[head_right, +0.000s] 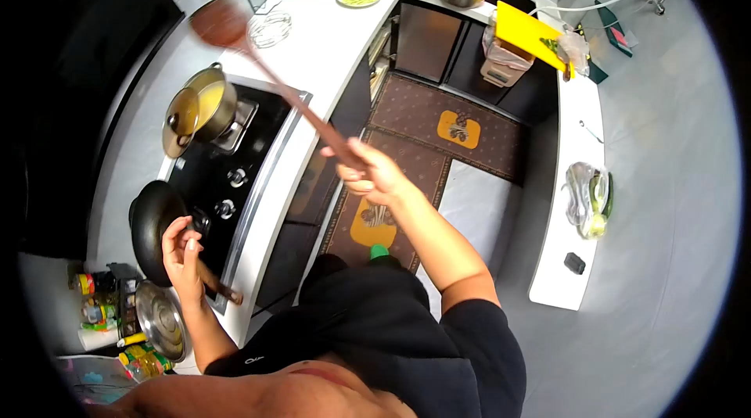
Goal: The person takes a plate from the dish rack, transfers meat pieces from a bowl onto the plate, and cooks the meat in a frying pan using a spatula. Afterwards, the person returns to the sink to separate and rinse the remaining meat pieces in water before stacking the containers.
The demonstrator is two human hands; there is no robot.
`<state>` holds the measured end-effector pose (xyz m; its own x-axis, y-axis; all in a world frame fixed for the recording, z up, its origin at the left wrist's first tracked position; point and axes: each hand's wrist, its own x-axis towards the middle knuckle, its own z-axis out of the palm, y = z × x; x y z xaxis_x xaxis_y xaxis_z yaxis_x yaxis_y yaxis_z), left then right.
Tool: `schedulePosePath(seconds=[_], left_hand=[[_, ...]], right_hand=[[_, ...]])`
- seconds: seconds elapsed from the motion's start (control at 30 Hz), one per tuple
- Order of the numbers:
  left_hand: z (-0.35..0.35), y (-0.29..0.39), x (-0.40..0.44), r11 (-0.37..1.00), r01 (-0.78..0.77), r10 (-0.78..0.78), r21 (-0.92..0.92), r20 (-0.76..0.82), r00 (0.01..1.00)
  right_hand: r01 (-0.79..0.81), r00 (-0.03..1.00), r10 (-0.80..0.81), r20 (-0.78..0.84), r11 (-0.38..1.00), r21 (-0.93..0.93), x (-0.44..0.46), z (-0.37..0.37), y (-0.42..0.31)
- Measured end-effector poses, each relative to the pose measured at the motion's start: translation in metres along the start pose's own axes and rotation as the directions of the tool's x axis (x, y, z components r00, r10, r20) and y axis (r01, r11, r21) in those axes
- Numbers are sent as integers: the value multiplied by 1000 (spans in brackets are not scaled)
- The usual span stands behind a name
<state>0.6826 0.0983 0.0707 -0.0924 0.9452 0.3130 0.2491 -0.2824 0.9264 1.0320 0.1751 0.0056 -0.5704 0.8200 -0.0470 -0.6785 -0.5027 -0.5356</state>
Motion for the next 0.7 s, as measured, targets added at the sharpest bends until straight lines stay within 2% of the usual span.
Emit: schedulePosePath(seconds=[0.1,0.17,0.2,0.3,0.37,0.4,0.47,0.5,0.57,0.6,0.63,0.7], left_hand=[[55,-4,40,997,10,-23,76,170,985],[89,-11,69,992,18,-47,127,227,973],[107,-15,84,995,58,-76,80,240,968],[160,-32,138,995,90,-101,53,279,955],[199,-49,181,999,46,-48,16,303,952],[217,-62,205,996,94,-85,-11,321,943],[262,-78,254,989,143,-123,-35,328,937],[282,-80,279,973,225,-193,-47,369,909],[328,-82,325,970,234,-186,-67,418,889],[350,-83,347,959,279,-223,-56,465,857],[373,-84,365,983,177,-135,-44,477,869],[414,-74,398,984,173,-167,36,504,847]], right_hand=[[234,958,-239,-160,971,-47,-40,-46,-56],[362,880,-373,-293,928,-91,-56,-76,-91],[420,848,-416,-329,905,-63,-60,-92,-106],[519,746,-534,-398,841,-153,-64,-143,-155],[547,618,-598,-510,793,-267,-65,-160,-195],[542,540,-627,-561,769,-339,-64,-170,-212],[545,467,-655,-594,742,-390,-65,-191,-251],[529,423,-662,-619,735,-424,-67,-195,-274],[524,339,-694,-635,700,-485,-61,-210,-308],[485,291,-708,-644,689,-538,-62,-215,-329],[427,209,-753,-623,644,-635,-60,-225,-343],[324,50,-809,-586,568,-757,-61,-266,-367]])
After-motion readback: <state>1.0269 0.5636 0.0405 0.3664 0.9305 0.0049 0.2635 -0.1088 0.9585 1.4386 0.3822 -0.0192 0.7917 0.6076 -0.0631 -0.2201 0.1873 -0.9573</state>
